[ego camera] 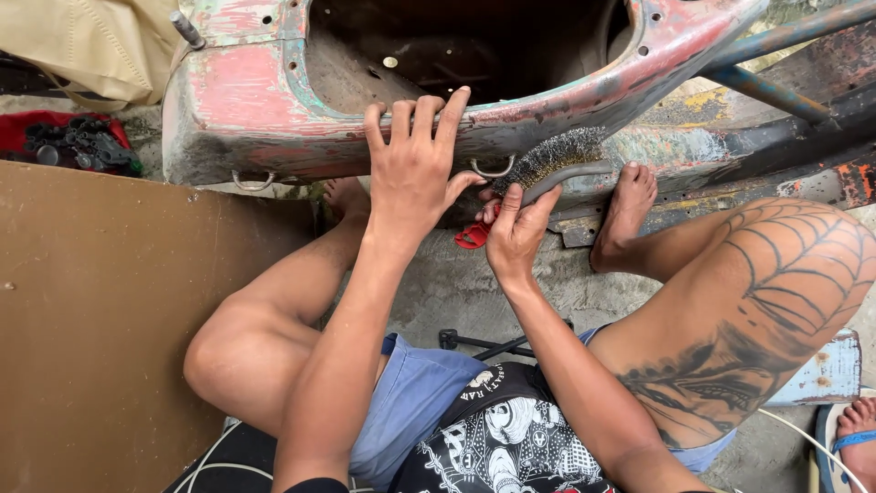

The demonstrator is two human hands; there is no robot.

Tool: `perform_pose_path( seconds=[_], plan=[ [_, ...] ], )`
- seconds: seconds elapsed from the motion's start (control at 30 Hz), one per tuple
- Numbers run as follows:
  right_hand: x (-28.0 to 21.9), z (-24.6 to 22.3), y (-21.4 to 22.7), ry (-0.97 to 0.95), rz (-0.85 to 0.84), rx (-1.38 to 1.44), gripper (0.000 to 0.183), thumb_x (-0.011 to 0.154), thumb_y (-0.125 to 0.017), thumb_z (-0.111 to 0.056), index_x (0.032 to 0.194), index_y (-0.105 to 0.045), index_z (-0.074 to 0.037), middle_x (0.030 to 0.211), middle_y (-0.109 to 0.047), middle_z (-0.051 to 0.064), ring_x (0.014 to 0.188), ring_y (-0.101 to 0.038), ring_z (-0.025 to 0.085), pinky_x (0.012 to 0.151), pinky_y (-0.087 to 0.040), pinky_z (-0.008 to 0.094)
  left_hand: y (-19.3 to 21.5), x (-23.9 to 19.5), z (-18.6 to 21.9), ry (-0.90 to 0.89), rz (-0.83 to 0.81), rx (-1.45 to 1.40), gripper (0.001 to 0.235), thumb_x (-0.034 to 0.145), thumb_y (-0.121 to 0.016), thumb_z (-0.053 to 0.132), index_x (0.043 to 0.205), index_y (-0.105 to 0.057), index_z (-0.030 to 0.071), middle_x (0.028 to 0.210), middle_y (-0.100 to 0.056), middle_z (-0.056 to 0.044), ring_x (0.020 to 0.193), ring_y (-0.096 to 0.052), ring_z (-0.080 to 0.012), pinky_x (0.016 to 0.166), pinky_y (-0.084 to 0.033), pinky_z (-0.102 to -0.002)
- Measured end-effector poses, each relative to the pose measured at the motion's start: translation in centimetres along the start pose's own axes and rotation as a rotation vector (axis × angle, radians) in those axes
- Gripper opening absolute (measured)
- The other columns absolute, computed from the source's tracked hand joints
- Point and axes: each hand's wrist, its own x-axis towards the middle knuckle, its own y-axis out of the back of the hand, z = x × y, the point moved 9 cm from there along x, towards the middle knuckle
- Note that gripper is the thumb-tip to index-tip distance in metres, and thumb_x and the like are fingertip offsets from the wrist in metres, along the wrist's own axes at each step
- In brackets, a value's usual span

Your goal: The person sits on the floor and uses a wire brush to scrub the exterior surface of a large, weathered metal object. They hold the object steady with one hand while repeatedly brushing the curved surface with the other.

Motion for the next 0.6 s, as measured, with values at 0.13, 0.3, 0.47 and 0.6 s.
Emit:
perform_pose_path(
  seconds=[0.13,0.3,0.47,0.6],
  plan=[
    [-0.3,-1.0,-0.6,0.047,0.011,-0.219,0.047,0.113,-0.039,-0.03,0.146,-0.016,-0.005,0.074,-0.063,0.01,0.053,-0.057,0.014,0.054,-0.053,0.03,0.2,0.1,0.0,0.008,0.003,0.003,0.108,0.068,-0.089,0.076,0.15,-0.049,0.019,0.125,-0.057,-0.003,0.108,-0.053,-0.0244,0.105,-0.036,-0.048],
    [-1.0,-1.1,-1.9,0.019,-0.023,-0.324,0.031,0.111,-0.038,-0.025,0.122,-0.031,0.003,0.066,-0.064,0.007,0.046,-0.056,0.012,0.043,-0.044,0.028,0.2,0.1,0.1,0.015,0.016,-0.007,0.105,0.069,-0.091,0.074,0.149,-0.05,0.019,0.123,-0.056,-0.004,0.107,-0.053,-0.0257,0.105,-0.036,-0.049],
    [-2.3,-1.1,-2.1,-0.041,-0.138,-0.382,0.031,0.111,-0.035,-0.024,0.122,-0.029,0.005,0.068,-0.068,0.007,0.044,-0.059,0.015,0.039,-0.047,0.029,-0.3,0.1,0.1,0.017,0.032,-0.007,0.108,0.066,-0.09,0.076,0.149,-0.051,0.02,0.124,-0.057,-0.004,0.107,-0.053,-0.0263,0.105,-0.037,-0.05],
    [-7.7,4.7,-0.7,-0.271,-0.353,-0.502,0.018,0.108,-0.04,-0.024,0.117,-0.037,-0.009,0.072,-0.07,0.009,0.055,-0.068,0.024,0.051,-0.053,0.039,-0.4,-0.1,0.3,0.013,0.015,0.015,0.11,0.066,-0.086,0.08,0.151,-0.049,0.02,0.123,-0.057,-0.005,0.107,-0.053,-0.0272,0.104,-0.036,-0.051]
  ],
)
